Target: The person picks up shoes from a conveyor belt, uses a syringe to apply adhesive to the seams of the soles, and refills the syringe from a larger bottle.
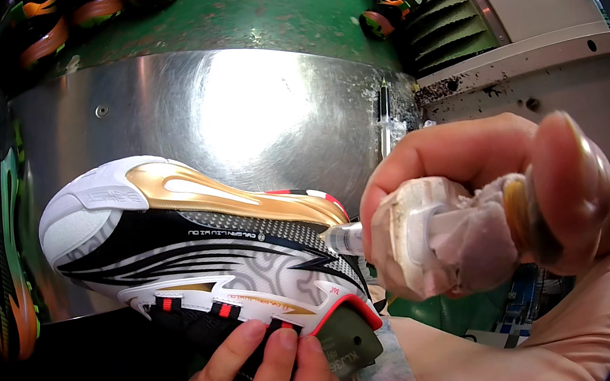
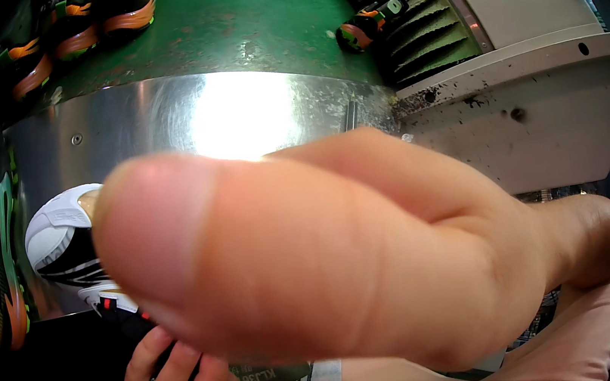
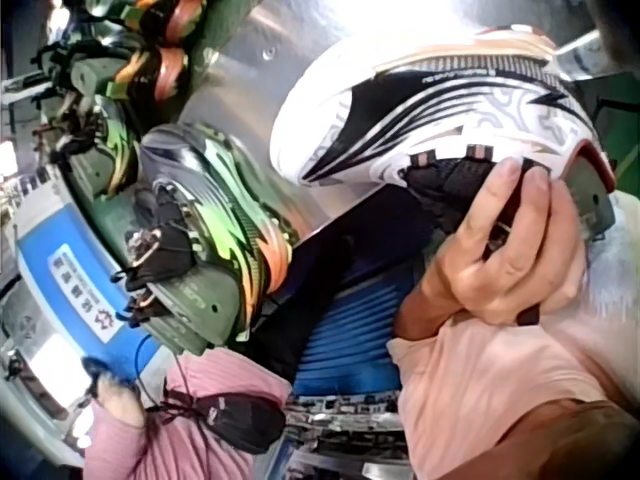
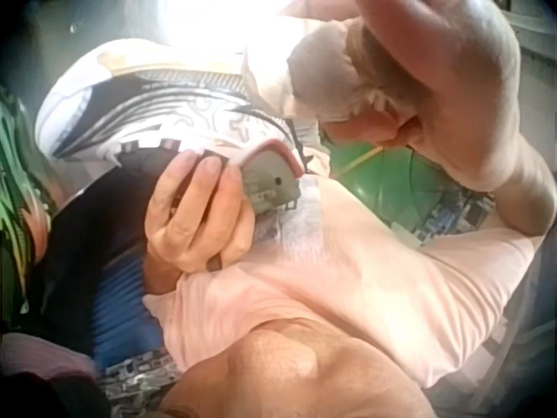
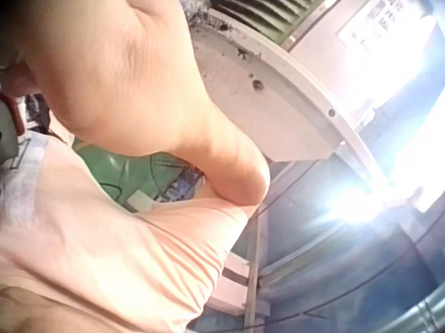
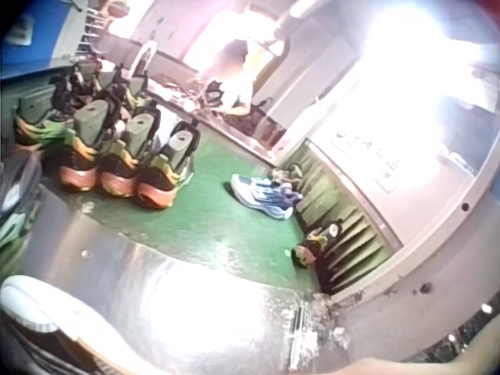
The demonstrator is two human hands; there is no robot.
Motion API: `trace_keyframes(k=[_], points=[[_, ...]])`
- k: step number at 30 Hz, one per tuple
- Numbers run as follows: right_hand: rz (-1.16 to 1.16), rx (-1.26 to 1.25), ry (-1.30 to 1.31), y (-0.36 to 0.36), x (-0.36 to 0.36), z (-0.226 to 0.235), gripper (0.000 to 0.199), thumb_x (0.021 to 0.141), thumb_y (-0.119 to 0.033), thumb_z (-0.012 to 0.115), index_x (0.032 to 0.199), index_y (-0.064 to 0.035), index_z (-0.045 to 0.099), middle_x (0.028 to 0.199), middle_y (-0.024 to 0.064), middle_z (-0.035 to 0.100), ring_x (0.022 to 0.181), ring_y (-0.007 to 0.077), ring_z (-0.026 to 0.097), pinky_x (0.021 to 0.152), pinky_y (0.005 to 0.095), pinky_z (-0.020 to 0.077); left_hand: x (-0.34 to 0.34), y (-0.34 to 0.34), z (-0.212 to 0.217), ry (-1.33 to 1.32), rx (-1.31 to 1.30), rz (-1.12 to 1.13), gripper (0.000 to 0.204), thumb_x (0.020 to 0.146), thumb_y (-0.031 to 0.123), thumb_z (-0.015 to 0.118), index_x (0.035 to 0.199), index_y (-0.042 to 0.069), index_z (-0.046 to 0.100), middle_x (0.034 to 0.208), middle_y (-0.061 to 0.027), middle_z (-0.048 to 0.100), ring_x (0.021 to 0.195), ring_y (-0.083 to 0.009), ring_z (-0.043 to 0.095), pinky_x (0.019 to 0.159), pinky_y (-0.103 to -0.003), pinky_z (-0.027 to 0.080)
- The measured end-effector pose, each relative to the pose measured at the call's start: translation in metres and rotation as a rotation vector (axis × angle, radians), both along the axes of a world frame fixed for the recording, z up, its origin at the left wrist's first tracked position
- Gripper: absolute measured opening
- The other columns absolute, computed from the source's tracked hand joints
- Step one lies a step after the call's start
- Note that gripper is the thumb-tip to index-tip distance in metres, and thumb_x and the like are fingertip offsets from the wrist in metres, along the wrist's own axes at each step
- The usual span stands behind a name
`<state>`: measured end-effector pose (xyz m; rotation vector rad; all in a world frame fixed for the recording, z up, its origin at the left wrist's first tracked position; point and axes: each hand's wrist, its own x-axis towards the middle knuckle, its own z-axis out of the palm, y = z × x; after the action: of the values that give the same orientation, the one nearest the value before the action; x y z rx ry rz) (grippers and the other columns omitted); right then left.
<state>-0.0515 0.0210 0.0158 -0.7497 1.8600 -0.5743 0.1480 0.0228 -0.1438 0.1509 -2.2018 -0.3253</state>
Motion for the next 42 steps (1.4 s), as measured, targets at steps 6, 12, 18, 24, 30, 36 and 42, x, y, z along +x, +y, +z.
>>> trace_keyframes(k=[6, 12, 18, 24, 30, 36, 42], points=[[-0.063, -0.025, -0.087, 0.018, -0.003, 0.001, 0.110, 0.064, -0.091, 0.046, 0.097, 0.0128, 0.059, 0.085, 0.0166, 0.065, 0.076, 0.0202, 0.064, 0.070, 0.0279, 0.0512, -0.005, -0.010, 0.001, -0.011, -0.142, 0.012, 0.008, 0.083, 0.000, 0.061, 0.089, 0.004, 0.058, 0.096, -0.0110, 0.064, 0.095, -0.0269, 0.063, 0.078, -0.040, 0.059], [0.072, 0.018, -0.347, 0.049, -0.055, -0.020, 0.103, 0.065, -0.085, 0.055, 0.113, 0.0069, 0.053, 0.098, 0.0128, 0.062, 0.085, 0.0168, 0.061, 0.075, 0.0280, 0.0488, -0.013, -0.013, 0.008, -0.014, -0.111, 0.048, 0.006, 0.083, 0.000, 0.061, 0.084, 0.003, 0.055, 0.088, -0.0116, 0.065, 0.087, -0.0275, 0.065, 0.071, -0.040, 0.060], [-0.045, -0.474, -0.830, 0.115, -0.106, -0.097, 0.102, 0.071, -0.084, 0.045, 0.120, 0.0054, 0.049, 0.098, 0.0090, 0.059, 0.080, 0.0095, 0.056, 0.067, 0.0225, 0.0446, -0.045, -0.029, 0.020, -0.079, 0.040, -0.006, 0.009, 0.082, 0.002, 0.063, 0.083, 0.000, 0.054, 0.093, -0.0157, 0.065, 0.087, -0.0298, 0.065, 0.072, -0.043, 0.059], [-0.136, -0.384, -0.973, 0.109, -0.114, -0.124, 0.106, 0.071, -0.082, 0.051, 0.128, 0.0071, 0.041, 0.096, 0.0082, 0.057, 0.078, 0.0075, 0.050, 0.064, 0.0199, 0.0399, -0.053, -0.058, 0.058, -0.494, 0.056, 0.060, 0.037, 0.077, 0.020, 0.069, 0.106, 0.003, 0.053, 0.101, -0.0199, 0.061, 0.084, -0.0343, 0.063, 0.072, -0.045, 0.055], [-0.201, -0.447, -1.268, 0.113, -0.116, -0.132, 0.105, 0.074, -0.080, 0.050, 0.134, 0.0042, 0.036, 0.103, 0.0077, 0.056, 0.078, 0.0059, 0.049, 0.064, 0.0183, 0.0386, -0.084, -0.055, 0.116, -0.788, -0.048, 0.309, 0.062, 0.062, 0.024, 0.080, 0.113, -0.003, 0.058, 0.099, -0.0198, 0.063, 0.085, -0.0322, 0.062, 0.077, -0.038, 0.049], [-0.244, -0.618, -1.205, 0.120, -0.123, -0.152, 0.106, 0.076, -0.079, 0.049, 0.134, 0.0082, 0.034, 0.112, 0.0091, 0.055, 0.096, 0.0111, 0.053, 0.083, 0.0249, 0.0451, -0.122, -0.042, 0.089, -0.705, 0.228, 0.514, 0.048, 0.073, 0.013, 0.072, 0.113, -0.010, 0.057, 0.084, -0.0150, 0.065, 0.074, -0.0201, 0.063, 0.071, -0.027, 0.048], [-0.181, -0.681, -1.108, 0.119, -0.123, -0.156, 0.104, 0.078, -0.078, 0.047, 0.132, 0.0102, 0.035, 0.112, 0.0092, 0.056, 0.098, 0.0113, 0.053, 0.085, 0.0250, 0.0442, -0.143, -0.037, 0.091, -0.578, 0.527, 0.660, 0.036, 0.081, 0.010, 0.066, 0.109, -0.012, 0.057, 0.085, -0.0113, 0.066, 0.076, -0.0135, 0.060, 0.072, -0.024, 0.047]])
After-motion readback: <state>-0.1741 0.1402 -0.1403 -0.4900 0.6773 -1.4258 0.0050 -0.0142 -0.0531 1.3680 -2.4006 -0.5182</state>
